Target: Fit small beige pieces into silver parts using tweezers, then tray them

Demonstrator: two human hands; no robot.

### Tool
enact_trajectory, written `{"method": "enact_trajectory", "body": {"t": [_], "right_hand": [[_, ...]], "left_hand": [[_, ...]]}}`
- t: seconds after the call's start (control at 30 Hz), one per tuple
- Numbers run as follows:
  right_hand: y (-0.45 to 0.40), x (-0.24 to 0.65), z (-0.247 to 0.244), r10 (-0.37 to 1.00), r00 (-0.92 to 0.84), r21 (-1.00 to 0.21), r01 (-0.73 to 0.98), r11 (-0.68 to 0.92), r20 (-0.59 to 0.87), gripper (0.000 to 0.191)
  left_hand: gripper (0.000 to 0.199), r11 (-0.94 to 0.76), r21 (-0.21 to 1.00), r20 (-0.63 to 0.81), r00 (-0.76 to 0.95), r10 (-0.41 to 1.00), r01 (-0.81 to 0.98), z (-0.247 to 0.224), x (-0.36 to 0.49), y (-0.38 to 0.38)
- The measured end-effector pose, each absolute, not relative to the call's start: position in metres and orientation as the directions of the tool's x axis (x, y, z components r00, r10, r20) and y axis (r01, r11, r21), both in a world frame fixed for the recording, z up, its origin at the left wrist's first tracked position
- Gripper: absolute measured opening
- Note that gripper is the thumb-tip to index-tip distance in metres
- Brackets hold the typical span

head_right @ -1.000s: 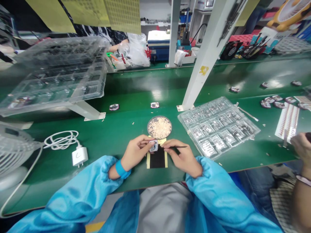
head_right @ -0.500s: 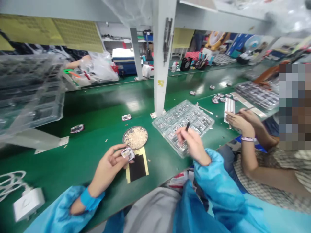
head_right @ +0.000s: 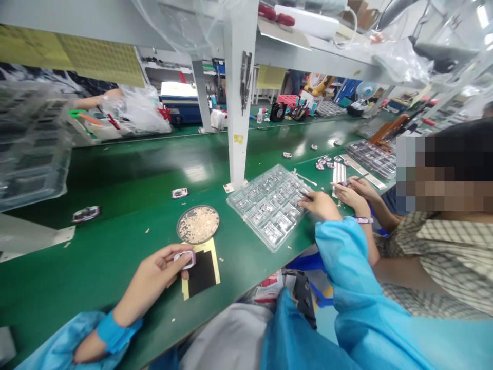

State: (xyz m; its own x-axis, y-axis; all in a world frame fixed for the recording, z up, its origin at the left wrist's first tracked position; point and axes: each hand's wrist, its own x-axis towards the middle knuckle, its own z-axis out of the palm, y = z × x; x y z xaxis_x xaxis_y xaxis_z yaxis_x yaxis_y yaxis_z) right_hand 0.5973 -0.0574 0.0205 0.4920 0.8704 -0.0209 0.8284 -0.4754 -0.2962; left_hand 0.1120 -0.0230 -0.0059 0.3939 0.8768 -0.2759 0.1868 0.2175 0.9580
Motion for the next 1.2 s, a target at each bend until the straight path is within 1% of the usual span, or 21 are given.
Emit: {"method": "enact_trajectory", "body": {"t": [0.1,0.17,0.23,0.3,0.37,0.4,0.47,0.53,0.57,0.6,0.67,0.73,0.8,0.87,0.97,1.07,1.13,1.2], "right_hand": [[-0.056,0.596,0.021,0.890,0.450,-0.327,0.833,-0.447,-0.069,0.030],[-0.055,0.596,0.024,0.895,0.439,-0.341,0.833,-0.437,-0.074,0.026],[-0.055,0.593,0.029,0.896,0.442,-0.348,0.833,-0.431,-0.051,0.023],[-0.056,0.585,0.037,0.894,0.448,-0.355,0.836,-0.419,-0.002,0.024],[-0.058,0.565,0.045,0.905,0.420,-0.446,0.824,-0.350,0.067,0.028],[-0.060,0.549,0.049,0.916,0.390,-0.525,0.802,-0.284,0.099,0.031],[-0.062,0.509,0.053,0.955,0.271,-0.700,0.705,-0.113,0.118,0.036],[-0.063,0.460,0.054,0.989,0.128,-0.812,0.584,-0.013,0.076,0.032],[-0.063,0.435,0.053,0.998,0.029,-0.863,0.505,0.026,0.047,0.031],[-0.062,0.411,0.052,0.997,-0.077,-0.910,0.411,0.057,0.028,0.036],[-0.057,0.370,0.050,0.964,-0.264,-0.954,0.288,0.086,0.007,0.044],[-0.050,0.342,0.047,0.933,-0.359,-0.961,0.249,0.120,0.023,0.043],[-0.041,0.325,0.043,0.934,-0.351,-0.964,0.217,0.155,0.071,0.040],[-0.034,0.315,0.035,0.957,-0.270,-0.973,0.175,0.153,0.103,0.037],[-0.030,0.307,0.020,0.986,-0.158,-0.976,0.198,0.090,0.059,0.027],[-0.031,0.305,0.008,0.994,-0.087,-0.965,0.249,0.083,0.063,0.027],[-0.031,0.308,0.006,0.995,-0.015,-0.967,0.234,0.098,0.097,0.027],[-0.030,0.314,0.006,0.995,0.024,-0.976,0.197,0.090,0.097,0.029]], "left_hand": [[0.041,0.212,0.962,-0.264,0.391,0.882,0.172,-0.004,0.112,-0.024],[0.040,0.221,0.961,-0.271,0.390,0.880,0.167,-0.003,0.112,-0.025],[0.038,0.234,0.960,-0.276,0.393,0.877,0.153,-0.002,0.113,-0.026],[0.037,0.235,0.961,-0.274,0.403,0.873,0.144,-0.001,0.115,-0.027],[0.038,0.232,0.963,-0.269,0.421,0.866,0.139,0.002,0.116,-0.029],[0.038,0.232,0.963,-0.268,0.440,0.857,0.134,0.003,0.117,-0.030],[0.041,0.240,0.963,-0.269,0.498,0.825,0.123,0.007,0.118,-0.034],[0.043,0.255,0.959,-0.278,0.559,0.781,0.120,0.010,0.120,-0.039],[0.043,0.260,0.957,-0.286,0.580,0.763,0.131,0.010,0.120,-0.042],[0.042,0.260,0.954,-0.296,0.590,0.751,0.148,0.009,0.120,-0.045],[0.040,0.239,0.956,-0.295,0.583,0.757,0.173,0.007,0.121,-0.048],[0.037,0.203,0.965,-0.263,0.553,0.791,0.168,0.004,0.120,-0.049],[0.038,0.182,0.975,-0.223,0.503,0.835,0.130,0.002,0.118,-0.047],[0.039,0.189,0.979,-0.204,0.434,0.877,0.078,0.002,0.116,-0.043],[0.039,0.221,0.975,-0.211,0.342,0.916,0.008,0.004,0.113,-0.037],[0.040,0.279,0.959,-0.250,0.318,0.915,-0.049,0.006,0.112,-0.032],[0.040,0.313,0.945,-0.269,0.324,0.907,-0.093,0.006,0.112,-0.030],[0.037,0.316,0.939,-0.258,0.329,0.908,-0.136,0.005,0.111,-0.027]]}}
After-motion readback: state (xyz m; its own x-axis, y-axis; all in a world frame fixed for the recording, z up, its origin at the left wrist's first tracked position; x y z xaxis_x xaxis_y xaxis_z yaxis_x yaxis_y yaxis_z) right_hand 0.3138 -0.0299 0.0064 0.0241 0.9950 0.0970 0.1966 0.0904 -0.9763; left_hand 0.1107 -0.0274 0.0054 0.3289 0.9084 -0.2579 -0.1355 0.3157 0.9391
